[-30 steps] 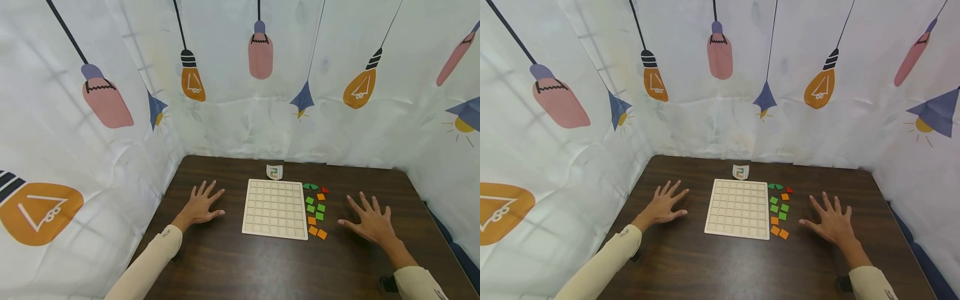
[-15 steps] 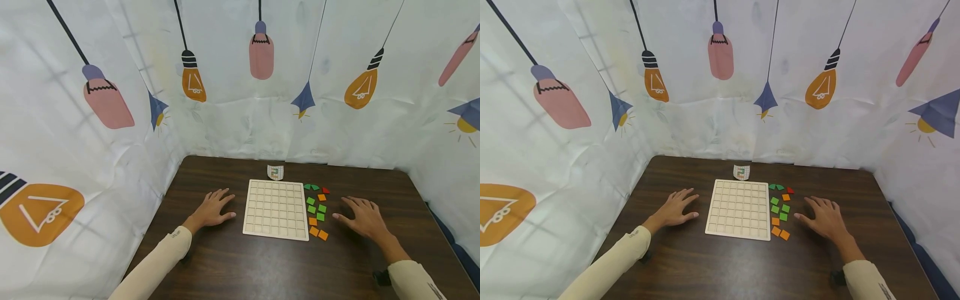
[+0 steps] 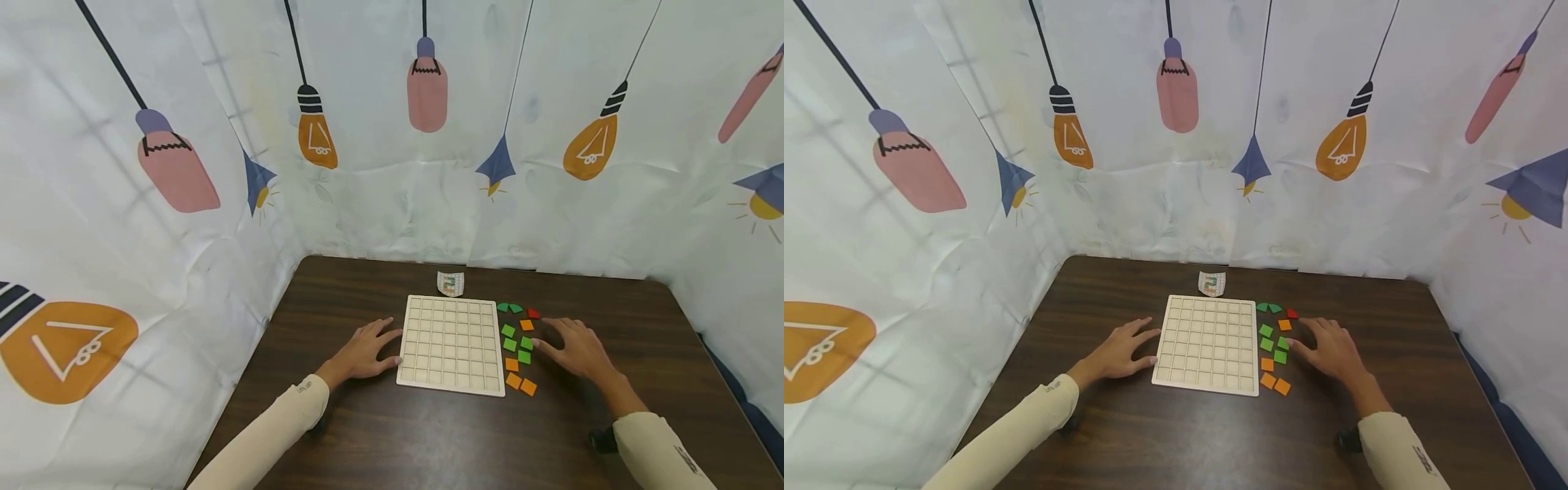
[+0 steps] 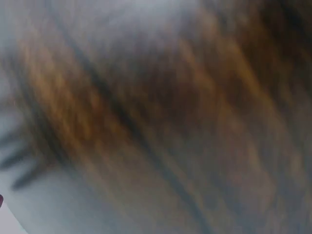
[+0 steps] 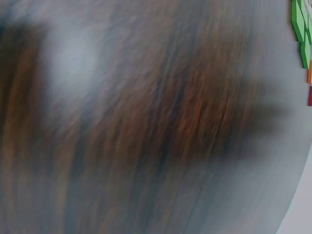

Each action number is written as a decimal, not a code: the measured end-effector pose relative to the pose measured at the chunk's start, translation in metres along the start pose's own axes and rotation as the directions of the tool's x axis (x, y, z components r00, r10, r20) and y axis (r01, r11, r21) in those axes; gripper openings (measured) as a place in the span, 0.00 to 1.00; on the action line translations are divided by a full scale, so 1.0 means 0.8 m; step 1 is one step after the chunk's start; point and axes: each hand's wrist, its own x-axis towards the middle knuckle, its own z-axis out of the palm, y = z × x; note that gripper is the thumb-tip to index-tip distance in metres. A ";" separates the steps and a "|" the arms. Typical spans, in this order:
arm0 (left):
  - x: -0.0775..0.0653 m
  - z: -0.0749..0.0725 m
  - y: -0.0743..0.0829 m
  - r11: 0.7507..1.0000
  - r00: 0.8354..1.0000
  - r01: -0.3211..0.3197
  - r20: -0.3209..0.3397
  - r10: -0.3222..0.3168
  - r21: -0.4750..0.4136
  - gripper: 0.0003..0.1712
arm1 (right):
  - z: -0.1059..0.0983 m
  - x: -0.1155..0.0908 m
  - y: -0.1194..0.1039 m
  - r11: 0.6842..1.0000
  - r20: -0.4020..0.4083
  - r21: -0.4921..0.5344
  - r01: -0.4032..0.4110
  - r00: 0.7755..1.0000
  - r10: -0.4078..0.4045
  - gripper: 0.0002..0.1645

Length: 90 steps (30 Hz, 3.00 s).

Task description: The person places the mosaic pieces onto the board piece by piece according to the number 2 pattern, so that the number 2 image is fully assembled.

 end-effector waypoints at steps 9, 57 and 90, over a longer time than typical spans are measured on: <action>-0.001 0.010 0.011 0.999 0.997 -0.012 0.082 0.015 -0.036 0.40 | 0.011 0.021 -0.005 0.999 -0.023 0.034 0.010 1.000 -0.009 0.42; -0.003 0.019 0.021 0.998 0.992 -0.046 0.118 0.041 0.034 0.39 | 0.040 0.101 -0.013 0.987 0.017 0.160 0.003 1.000 -0.006 0.26; -0.002 0.027 0.018 0.998 0.992 -0.033 0.127 0.025 0.059 0.40 | 0.054 0.103 -0.019 0.994 -0.079 0.093 0.049 0.996 -0.042 0.16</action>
